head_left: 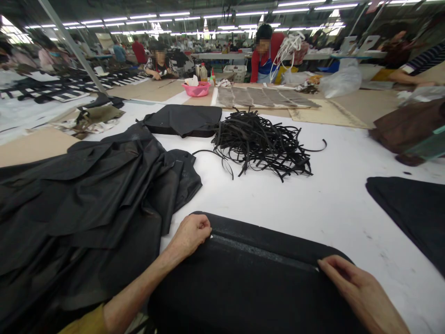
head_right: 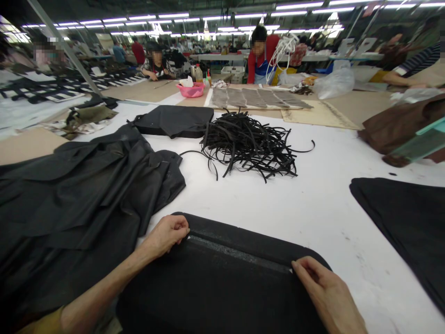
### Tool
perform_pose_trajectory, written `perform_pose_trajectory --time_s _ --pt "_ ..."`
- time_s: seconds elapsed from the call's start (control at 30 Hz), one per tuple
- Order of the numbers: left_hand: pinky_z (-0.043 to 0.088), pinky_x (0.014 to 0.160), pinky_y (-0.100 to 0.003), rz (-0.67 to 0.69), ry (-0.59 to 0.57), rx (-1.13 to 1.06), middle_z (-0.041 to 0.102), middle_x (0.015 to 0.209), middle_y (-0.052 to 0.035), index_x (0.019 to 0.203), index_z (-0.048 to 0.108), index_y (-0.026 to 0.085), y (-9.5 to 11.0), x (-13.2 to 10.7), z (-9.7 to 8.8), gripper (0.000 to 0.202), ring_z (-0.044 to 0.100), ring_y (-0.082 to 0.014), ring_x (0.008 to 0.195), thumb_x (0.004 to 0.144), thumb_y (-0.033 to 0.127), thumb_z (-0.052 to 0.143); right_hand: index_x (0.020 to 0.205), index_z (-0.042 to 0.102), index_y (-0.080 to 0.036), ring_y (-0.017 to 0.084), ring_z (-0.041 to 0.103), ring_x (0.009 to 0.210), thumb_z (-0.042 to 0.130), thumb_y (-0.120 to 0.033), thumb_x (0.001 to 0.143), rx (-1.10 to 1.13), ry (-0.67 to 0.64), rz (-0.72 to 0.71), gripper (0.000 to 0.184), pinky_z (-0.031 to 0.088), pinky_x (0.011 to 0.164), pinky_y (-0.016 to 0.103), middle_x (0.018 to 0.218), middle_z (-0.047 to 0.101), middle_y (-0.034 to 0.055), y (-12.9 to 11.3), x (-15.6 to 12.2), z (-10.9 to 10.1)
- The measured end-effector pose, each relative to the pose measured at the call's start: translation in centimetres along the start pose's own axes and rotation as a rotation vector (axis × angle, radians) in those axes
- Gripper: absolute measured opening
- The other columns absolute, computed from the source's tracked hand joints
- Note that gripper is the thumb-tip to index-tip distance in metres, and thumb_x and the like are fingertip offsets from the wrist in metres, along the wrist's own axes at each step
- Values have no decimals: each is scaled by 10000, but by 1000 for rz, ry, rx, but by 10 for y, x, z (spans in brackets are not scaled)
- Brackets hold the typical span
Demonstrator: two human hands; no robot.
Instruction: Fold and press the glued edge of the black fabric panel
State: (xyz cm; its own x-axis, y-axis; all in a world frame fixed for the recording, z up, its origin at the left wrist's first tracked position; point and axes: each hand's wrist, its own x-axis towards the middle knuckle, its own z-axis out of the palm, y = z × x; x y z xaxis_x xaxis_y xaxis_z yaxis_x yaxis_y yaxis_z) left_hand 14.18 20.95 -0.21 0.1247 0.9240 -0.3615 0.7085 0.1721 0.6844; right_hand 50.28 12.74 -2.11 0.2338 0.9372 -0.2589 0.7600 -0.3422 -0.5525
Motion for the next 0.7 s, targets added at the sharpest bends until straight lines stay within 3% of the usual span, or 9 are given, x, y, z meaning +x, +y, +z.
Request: perform_pose_trajectory --time_s 0.17,0.47,0.7 --pt "297 477 -222 10 5 69 497 485 55 627 539 186 2 1 -1 120 446 -104 442 709 209 453 705 604 -232 174 524 558 412 -607 757 -23 -55 55 425 391 502 258 581 581 -8 -2 1 1" --pt "248 510 -243 56 27 264 481 522 46 610 478 198 10 -2 0 122 456 -124 533 724 158 463 682 573 -223 167 500 594 394 -572 788 -14 -30 56 405 364 529 259 604 549 -9 -10 -3 0" --pt "246 544 -264 53 102 439 547 622 21 740 469 215 11 -10 6 81 520 -164 626 812 187 446 667 580 -218 152 456 551 436 -548 776 72 0 61 376 329 501 254 558 505 -21 -15 -4 -1"
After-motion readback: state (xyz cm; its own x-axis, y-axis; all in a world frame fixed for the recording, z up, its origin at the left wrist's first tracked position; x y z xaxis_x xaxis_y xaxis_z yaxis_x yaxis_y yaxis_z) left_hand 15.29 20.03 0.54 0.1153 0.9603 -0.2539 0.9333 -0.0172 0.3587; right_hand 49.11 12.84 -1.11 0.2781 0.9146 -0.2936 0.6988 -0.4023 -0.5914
